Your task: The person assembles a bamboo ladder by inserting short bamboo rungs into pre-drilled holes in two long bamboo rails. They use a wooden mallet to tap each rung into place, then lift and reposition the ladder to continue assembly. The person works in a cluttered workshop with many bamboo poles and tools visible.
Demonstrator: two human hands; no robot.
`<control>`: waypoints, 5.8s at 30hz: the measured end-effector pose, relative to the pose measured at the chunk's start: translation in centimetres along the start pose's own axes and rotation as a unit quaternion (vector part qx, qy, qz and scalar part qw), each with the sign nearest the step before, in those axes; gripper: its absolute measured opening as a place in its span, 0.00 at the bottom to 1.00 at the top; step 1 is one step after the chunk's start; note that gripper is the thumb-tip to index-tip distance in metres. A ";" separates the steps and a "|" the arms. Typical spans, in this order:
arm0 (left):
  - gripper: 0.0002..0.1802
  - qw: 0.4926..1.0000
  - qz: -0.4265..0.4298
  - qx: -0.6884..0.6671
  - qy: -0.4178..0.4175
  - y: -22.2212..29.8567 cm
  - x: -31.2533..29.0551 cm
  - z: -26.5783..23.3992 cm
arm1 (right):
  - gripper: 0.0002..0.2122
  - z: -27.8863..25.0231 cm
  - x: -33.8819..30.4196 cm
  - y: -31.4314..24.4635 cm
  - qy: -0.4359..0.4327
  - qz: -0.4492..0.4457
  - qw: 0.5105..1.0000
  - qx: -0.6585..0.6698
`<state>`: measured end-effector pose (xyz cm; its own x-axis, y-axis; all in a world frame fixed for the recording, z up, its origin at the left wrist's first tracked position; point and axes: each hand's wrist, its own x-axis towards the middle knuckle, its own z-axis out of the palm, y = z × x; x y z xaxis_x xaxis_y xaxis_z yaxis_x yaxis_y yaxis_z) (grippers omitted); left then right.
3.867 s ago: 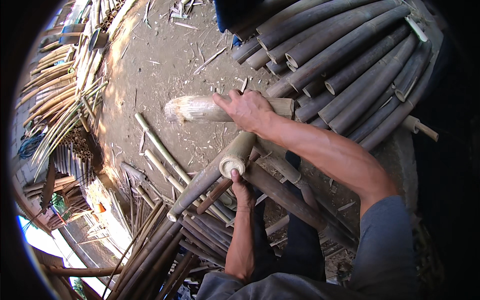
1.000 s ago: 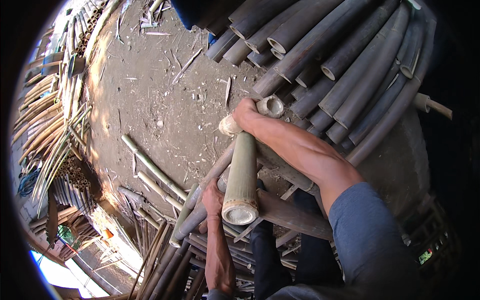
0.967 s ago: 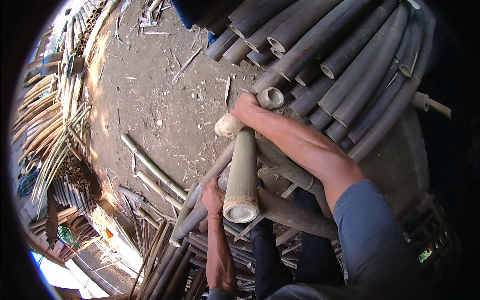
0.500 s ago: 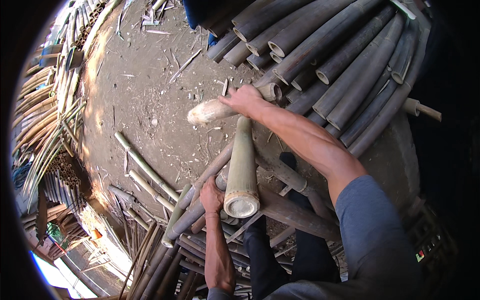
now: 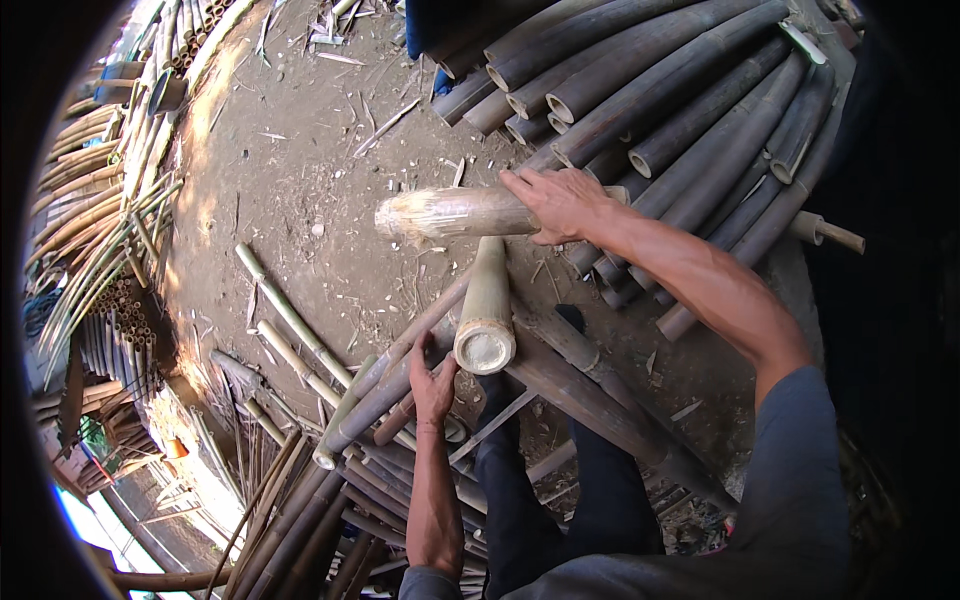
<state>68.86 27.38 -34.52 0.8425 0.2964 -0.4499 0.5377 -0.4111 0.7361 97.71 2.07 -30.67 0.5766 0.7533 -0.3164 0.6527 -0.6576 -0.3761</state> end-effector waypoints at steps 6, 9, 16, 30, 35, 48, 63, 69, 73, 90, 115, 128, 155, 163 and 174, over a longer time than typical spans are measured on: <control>0.53 0.822 -0.266 -0.502 0.047 11.5 -6.0 7.7 | 0.40 -8.7 0.1 -5.6 0.051 0.081 0.991 0.091; 0.50 0.866 -0.271 -0.414 0.067 11.9 -5.0 8.1 | 0.37 -9.4 -0.4 -7.1 -0.141 -0.073 0.985 -0.068; 0.30 0.854 -0.197 -0.465 0.128 11.7 -6.7 9.3 | 0.36 -10.9 0.6 -7.9 -0.009 -0.141 0.984 -0.112; 0.36 0.840 -0.182 -0.511 0.017 8.7 -6.9 8.3 | 0.28 -5.8 -0.2 -8.2 -0.064 -0.069 0.993 -0.073; 0.33 0.918 -0.171 -0.315 -0.170 5.3 -6.1 3.1 | 0.40 -6.6 1.3 -6.3 -0.142 -0.152 0.972 -0.105; 0.39 0.922 -0.020 0.386 0.002 -0.5 2.9 2.1 | 0.43 7.8 9.6 0.3 0.045 0.136 0.990 0.008; 0.35 0.939 0.005 0.343 0.008 0.5 2.5 3.8 | 0.44 10.1 7.3 -0.6 -0.224 0.123 0.962 -0.100; 0.45 0.951 0.021 0.308 0.025 -0.4 1.1 2.7 | 0.45 1.3 0.2 -2.3 -0.179 0.030 0.978 -0.103; 0.35 0.977 0.061 0.186 0.084 2.2 -4.7 1.0 | 0.48 -5.3 -6.9 -5.3 -0.168 0.137 0.966 0.144; 0.28 0.780 -0.572 -0.205 0.147 -29.5 -48.4 -0.5 | 0.32 -2.5 -17.0 -36.9 -0.222 0.335 0.704 0.586; 0.28 0.532 -0.542 -0.549 0.349 -28.4 -46.4 7.9 | 0.26 -0.5 -0.4 -79.3 -0.360 0.043 0.926 0.106; 0.54 0.277 -0.488 -0.659 0.500 -37.2 -28.5 4.2 | 0.43 26.2 1.3 -62.3 -0.457 -0.264 0.822 -0.216; 0.32 0.214 -0.291 -0.684 0.634 -40.9 -22.0 7.3 | 0.32 31.5 4.0 -53.0 -0.643 0.405 0.643 -0.095; 0.39 0.218 -0.361 -0.655 0.627 -41.4 -20.2 9.5 | 0.26 42.2 3.9 -56.9 -0.654 0.368 0.656 0.082; 0.39 0.255 -0.387 -0.633 0.619 -41.3 -21.1 7.4 | 0.24 44.0 4.2 -57.4 -0.635 0.357 0.665 0.163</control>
<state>29.17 31.75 -59.17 -0.5792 0.2332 -0.7812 -0.5765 0.5604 0.5947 41.05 43.38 -48.69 -0.3331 -0.2135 -0.9184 0.1745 -0.9712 0.1625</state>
